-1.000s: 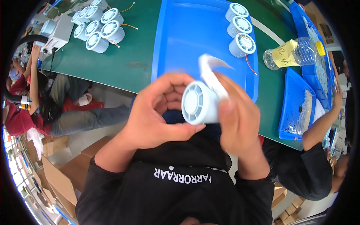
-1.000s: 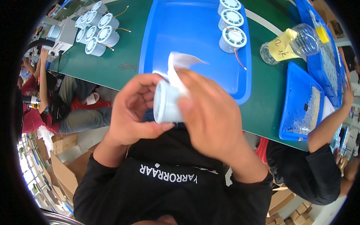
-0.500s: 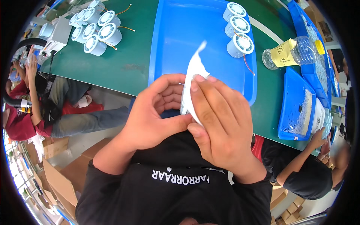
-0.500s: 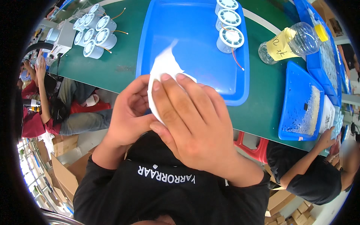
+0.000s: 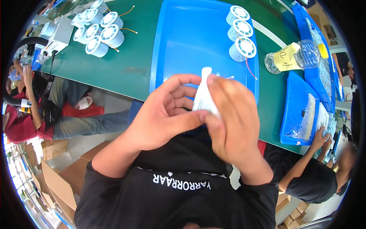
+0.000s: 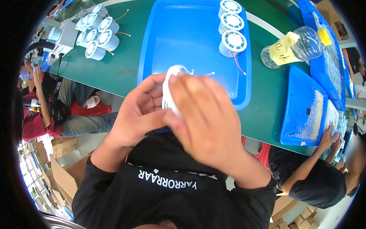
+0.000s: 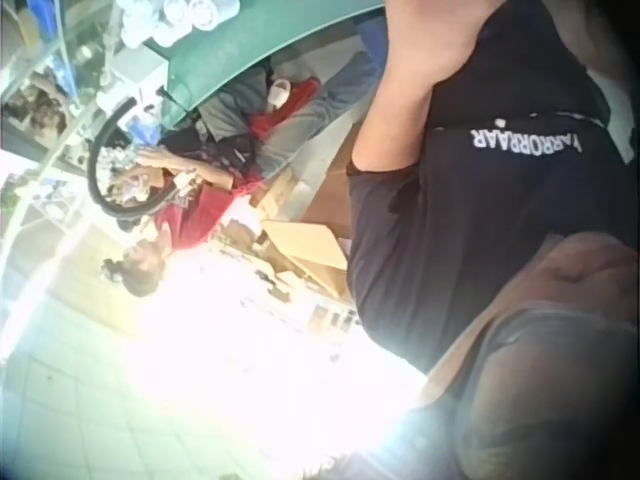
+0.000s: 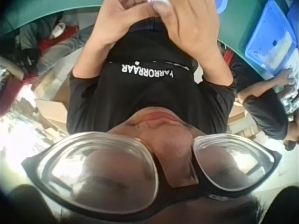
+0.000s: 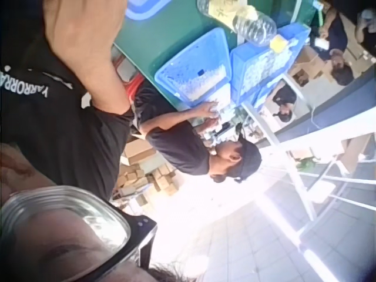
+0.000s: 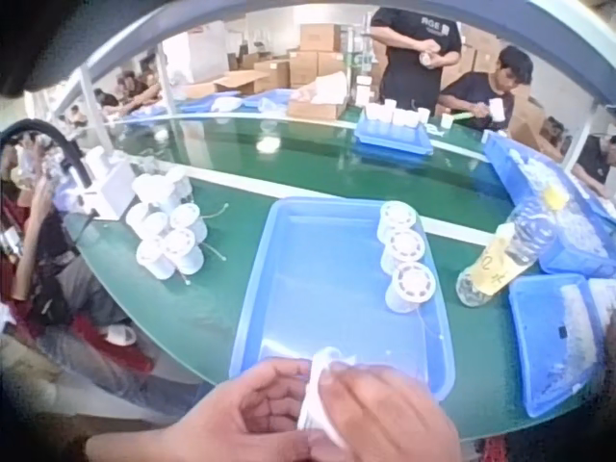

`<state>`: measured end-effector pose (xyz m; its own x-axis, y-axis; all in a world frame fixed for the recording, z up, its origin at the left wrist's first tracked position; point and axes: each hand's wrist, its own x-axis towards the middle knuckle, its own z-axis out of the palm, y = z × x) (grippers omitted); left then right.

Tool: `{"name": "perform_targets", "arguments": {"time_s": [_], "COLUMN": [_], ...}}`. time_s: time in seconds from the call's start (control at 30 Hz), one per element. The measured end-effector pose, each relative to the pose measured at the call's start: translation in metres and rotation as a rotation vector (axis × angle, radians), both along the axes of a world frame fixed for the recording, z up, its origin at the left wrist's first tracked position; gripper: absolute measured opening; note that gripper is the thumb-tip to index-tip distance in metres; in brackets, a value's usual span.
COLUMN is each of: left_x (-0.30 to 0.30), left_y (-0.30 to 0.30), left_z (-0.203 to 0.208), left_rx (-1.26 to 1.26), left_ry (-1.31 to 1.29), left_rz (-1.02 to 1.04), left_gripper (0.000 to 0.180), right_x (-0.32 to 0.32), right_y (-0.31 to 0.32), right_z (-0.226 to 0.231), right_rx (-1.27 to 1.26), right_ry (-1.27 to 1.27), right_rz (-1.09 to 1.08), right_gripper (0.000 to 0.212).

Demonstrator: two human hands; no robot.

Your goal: Cleaning small white fan motors with a cloth and cleaning solution at a factory assembly line.

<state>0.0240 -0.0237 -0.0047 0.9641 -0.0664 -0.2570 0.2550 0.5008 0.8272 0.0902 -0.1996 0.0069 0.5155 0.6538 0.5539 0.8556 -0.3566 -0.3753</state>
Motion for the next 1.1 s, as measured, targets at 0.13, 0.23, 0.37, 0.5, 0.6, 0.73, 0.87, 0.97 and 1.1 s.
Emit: {"name": "perform_targets", "arguments": {"time_s": [0.13, 0.23, 0.37, 0.5, 0.6, 0.73, 0.87, 0.97, 1.1], "left_x": [-0.009, -0.011, -0.010, -0.007, -0.008, -0.006, -0.006, -0.004, -0.005], "left_y": [-0.001, 0.000, 0.007, 0.007, 0.008, 0.008, 0.015, 0.026, 0.024], "left_z": [0.003, -0.010, -0.019, -0.025, -0.031, -0.036, -0.031, -0.028, -0.024], "left_rx": [0.204, 0.354, 0.490, 0.457, 0.442, 0.576, 0.600, 0.816, 0.885], "left_ry": [-0.213, -0.295, -0.532, -0.594, -0.613, -0.691, -0.705, -0.823, -0.824], "left_rz": [0.009, 0.003, 0.045, 0.100, 0.130, 0.187, 0.239, 0.072, 0.144], "left_gripper": [0.073, 0.072, 0.068, 0.064, 0.062, 0.060, 0.057, 0.068, 0.061], "right_x": [-0.008, 0.023, 0.030, 0.026, 0.013, -0.003, -0.012, -0.017, -0.022], "right_y": [-0.004, -0.006, -0.019, -0.030, -0.029, -0.027, -0.028, -0.024, -0.021], "right_z": [0.010, 0.014, 0.007, -0.021, -0.029, -0.013, -0.022, -0.025, -0.026], "right_rx": [-0.059, -0.067, 0.265, 0.368, 0.533, 0.898, 0.596, 0.578, 0.587], "right_ry": [0.053, 0.705, 0.949, 0.822, 0.973, 1.501, 1.254, 1.114, 1.098], "right_rz": [0.017, -0.031, -0.298, -0.423, -0.320, 0.144, 0.185, 0.191, 0.177], "right_gripper": [0.038, 0.038, 0.045, 0.045, 0.046, 0.056, 0.043, 0.035, 0.036]}}
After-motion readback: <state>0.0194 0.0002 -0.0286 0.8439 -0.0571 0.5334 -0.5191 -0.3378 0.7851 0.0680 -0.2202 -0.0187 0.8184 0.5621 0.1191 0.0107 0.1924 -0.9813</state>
